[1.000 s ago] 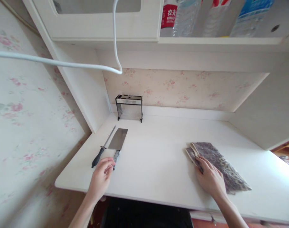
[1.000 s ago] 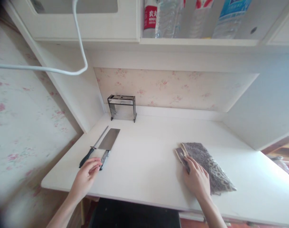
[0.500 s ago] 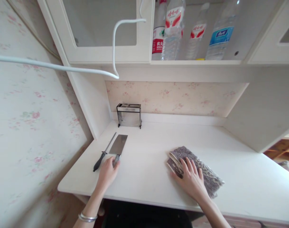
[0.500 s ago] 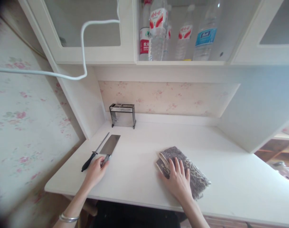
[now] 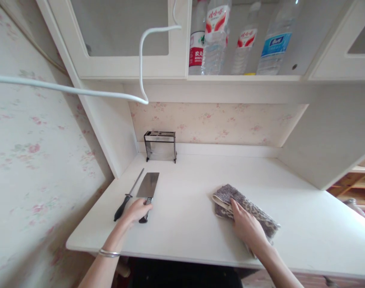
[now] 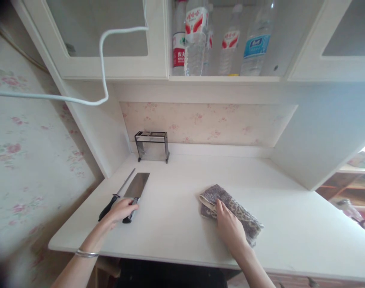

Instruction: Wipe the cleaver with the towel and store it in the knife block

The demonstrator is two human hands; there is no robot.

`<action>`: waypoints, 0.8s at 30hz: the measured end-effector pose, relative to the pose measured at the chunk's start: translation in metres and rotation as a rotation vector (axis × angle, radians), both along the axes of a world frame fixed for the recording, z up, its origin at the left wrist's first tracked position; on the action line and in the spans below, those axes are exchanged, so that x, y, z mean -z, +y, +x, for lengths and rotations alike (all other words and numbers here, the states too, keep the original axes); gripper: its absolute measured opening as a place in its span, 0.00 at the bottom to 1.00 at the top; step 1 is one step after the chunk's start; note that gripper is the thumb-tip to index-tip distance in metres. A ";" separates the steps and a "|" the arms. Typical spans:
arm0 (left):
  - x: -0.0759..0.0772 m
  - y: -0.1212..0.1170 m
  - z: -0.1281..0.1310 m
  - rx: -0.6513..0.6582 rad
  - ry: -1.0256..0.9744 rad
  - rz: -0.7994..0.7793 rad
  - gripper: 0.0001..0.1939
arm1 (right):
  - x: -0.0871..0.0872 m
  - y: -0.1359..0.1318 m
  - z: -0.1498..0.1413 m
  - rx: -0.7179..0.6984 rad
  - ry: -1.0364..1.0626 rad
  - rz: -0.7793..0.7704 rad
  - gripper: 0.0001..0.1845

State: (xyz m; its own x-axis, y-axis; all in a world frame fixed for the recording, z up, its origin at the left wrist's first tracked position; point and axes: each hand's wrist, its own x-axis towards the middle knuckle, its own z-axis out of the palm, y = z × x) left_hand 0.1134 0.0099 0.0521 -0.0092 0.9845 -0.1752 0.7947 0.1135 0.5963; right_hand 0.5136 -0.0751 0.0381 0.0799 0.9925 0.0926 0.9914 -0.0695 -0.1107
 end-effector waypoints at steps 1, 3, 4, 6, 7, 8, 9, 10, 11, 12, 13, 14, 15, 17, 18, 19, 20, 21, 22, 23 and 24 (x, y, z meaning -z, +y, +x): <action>-0.002 -0.001 0.002 0.012 -0.047 -0.018 0.11 | -0.002 0.003 0.004 -0.010 0.021 -0.007 0.38; -0.007 -0.006 0.009 0.007 -0.191 -0.057 0.11 | -0.007 0.008 0.013 -0.023 0.086 0.005 0.38; -0.009 -0.010 0.014 -0.011 -0.291 -0.081 0.11 | -0.011 0.010 0.016 -0.020 0.139 0.027 0.36; -0.012 -0.020 0.026 -0.049 -0.531 -0.140 0.11 | -0.022 0.013 0.020 0.030 0.322 0.063 0.25; -0.014 -0.027 0.033 -0.046 -0.631 -0.171 0.11 | -0.028 0.014 0.021 0.080 0.476 0.077 0.19; -0.015 -0.034 0.040 -0.043 -0.712 -0.179 0.13 | -0.035 0.015 0.020 0.147 0.679 0.089 0.14; -0.016 -0.041 0.048 -0.016 -0.784 -0.180 0.15 | -0.042 0.016 0.018 0.221 0.921 0.106 0.12; -0.017 -0.048 0.057 0.019 -0.840 -0.187 0.18 | -0.048 0.017 0.014 0.288 1.180 0.133 0.13; -0.018 -0.055 0.066 0.053 -0.880 -0.197 0.21 | -0.053 0.018 0.009 0.334 1.430 0.176 0.16; -0.019 -0.061 0.075 0.089 -0.909 -0.216 0.23 | -0.057 0.020 0.001 0.343 1.649 0.228 0.18; -0.019 -0.066 0.084 0.124 -0.928 -0.238 0.26 | -0.060 0.021 -0.008 0.315 1.826 0.276 0.20; -0.019 -0.070 0.093 0.159 -0.943 -0.256 0.28 | -0.061 0.023 -0.019 0.260 1.962 0.311 0.21; -0.019 -0.074 0.101 0.192 -0.952 -0.268 0.29 | -0.061 0.023 -0.032 0.192 2.063 0.330 0.20; -0.019 -0.079 0.117 0.264 -0.963 -0.273 0.29 | -0.057 0.022 -0.057 0.071 2.182 0.313 0.18; -0.019 -0.081 0.123 0.293 -0.965 -0.260 0.29 | -0.054 0.019 -0.069 0.022 2.206 0.277 0.17; -0.020 -0.083 0.128 0.314 -0.967 -0.249 0.28 | -0.050 0.015 -0.078 -0.026 2.217 0.225 0.15; -0.020 -0.085 0.132 0.323 -0.973 -0.243 0.28 | -0.047 0.011 -0.085 -0.081 2.222 0.161 0.15; -0.021 -0.086 0.134 0.320 -0.985 -0.242 0.29 | -0.044 0.007 -0.089 -0.147 2.223 0.083 0.16; -0.022 -0.087 0.136 0.311 -0.999 -0.246 0.29 | -0.042 0.002 -0.091 -0.215 2.223 0.001 0.18; -0.023 -0.088 0.136 0.304 -1.012 -0.252 0.30 | -0.041 -0.001 -0.089 -0.270 2.219 -0.079 0.20; -0.023 -0.089 0.136 0.306 -1.023 -0.262 0.30 | -0.041 -0.003 -0.087 -0.303 2.207 -0.142 0.23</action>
State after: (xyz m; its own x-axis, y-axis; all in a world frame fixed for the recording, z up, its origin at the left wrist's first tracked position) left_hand 0.2495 -0.0786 0.0751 0.4973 0.8518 -0.1649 -0.0450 0.2152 0.9755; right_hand 0.4269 -0.0780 0.0790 -0.1848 0.9816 0.0471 -0.6728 -0.0915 -0.7341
